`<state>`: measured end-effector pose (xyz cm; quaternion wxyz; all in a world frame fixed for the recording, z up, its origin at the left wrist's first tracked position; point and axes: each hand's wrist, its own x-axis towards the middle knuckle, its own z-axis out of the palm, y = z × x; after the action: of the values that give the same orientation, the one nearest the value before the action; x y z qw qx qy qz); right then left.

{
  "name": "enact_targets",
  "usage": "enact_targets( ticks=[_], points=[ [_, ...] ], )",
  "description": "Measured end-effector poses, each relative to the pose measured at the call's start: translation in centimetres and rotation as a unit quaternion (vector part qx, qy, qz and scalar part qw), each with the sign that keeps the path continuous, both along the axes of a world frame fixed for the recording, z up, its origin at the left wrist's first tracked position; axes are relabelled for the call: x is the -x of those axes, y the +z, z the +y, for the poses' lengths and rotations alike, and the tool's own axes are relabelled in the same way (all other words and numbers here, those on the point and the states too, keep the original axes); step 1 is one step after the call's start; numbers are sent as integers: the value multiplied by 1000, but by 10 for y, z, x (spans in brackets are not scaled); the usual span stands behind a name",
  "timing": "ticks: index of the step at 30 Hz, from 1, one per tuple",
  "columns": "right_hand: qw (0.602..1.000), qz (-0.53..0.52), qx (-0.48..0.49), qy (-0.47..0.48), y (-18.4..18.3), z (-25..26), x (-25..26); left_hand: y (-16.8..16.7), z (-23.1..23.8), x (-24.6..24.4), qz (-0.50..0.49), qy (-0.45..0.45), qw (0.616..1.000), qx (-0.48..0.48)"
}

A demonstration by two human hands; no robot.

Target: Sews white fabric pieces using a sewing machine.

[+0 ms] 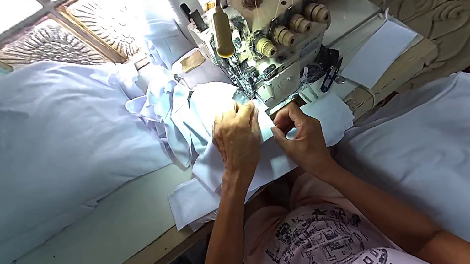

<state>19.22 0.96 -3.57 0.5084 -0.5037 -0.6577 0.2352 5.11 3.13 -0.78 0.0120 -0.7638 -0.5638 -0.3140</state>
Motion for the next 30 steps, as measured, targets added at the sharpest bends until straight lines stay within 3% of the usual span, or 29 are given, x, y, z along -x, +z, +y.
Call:
enact_targets(
  ticks=[4,12,17,23,27,30],
  points=[
    [1000,4,2,-12,-1,-3,-2,-3,5,0,-62,-34,997,15],
    [997,-44,-46,-33,1,12,0,-3,14,-7,-20,22,1000,3],
    [979,-180,-88,-46,4,18,2,5,11,-1,36,10,999,39],
    [939,-315,-103,-91,6,20,14,12,51,12,36,63,994,83],
    [937,-320,-111,-89,1,12,11,-25,86,45,44,93,995,-7],
    [949,-288,-115,-60,-2,-4,-4,-21,86,63,18,118,993,22]
  ],
)
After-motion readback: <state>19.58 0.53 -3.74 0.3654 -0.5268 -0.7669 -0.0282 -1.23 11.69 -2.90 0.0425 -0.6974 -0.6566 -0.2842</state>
